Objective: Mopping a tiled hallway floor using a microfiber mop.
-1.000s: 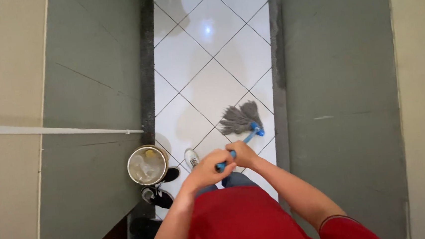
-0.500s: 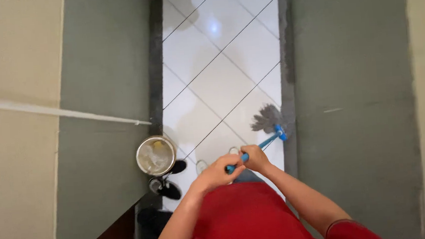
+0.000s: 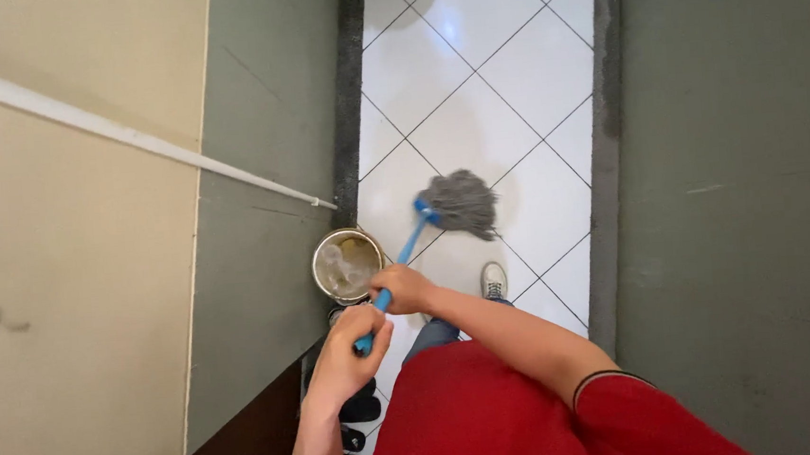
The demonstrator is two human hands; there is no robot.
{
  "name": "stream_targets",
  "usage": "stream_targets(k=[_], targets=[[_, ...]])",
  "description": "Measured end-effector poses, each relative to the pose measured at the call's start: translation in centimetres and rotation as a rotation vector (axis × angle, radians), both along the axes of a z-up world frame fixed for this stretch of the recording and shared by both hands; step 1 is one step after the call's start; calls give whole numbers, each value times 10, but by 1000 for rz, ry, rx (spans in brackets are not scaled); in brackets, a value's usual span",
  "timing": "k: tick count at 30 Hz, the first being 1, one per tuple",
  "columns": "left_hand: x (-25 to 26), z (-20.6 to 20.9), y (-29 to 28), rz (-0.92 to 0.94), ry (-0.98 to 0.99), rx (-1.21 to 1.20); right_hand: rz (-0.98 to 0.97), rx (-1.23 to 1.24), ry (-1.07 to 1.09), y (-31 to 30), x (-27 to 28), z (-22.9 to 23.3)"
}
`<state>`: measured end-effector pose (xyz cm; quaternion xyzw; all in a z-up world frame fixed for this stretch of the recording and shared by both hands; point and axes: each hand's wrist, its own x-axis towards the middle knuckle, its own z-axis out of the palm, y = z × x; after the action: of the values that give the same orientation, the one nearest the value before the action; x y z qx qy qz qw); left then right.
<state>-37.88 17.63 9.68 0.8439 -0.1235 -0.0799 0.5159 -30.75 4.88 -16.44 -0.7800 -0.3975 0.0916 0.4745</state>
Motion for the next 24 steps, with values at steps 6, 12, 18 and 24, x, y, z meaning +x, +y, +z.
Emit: stream_targets(k=[6,12,18,24], targets=[[-17,3,4,-9,-119,166,275,-48,145,36,4,25],[-29,6,-14,26,-68,85,279,-22,132,13,-10,28],[-33,-9,-63,-88,-7,-39,197,-81,203,-66,-27,33],[-37,-41,-146,-281,12,-117,39,-79,202,-183,-57,25]])
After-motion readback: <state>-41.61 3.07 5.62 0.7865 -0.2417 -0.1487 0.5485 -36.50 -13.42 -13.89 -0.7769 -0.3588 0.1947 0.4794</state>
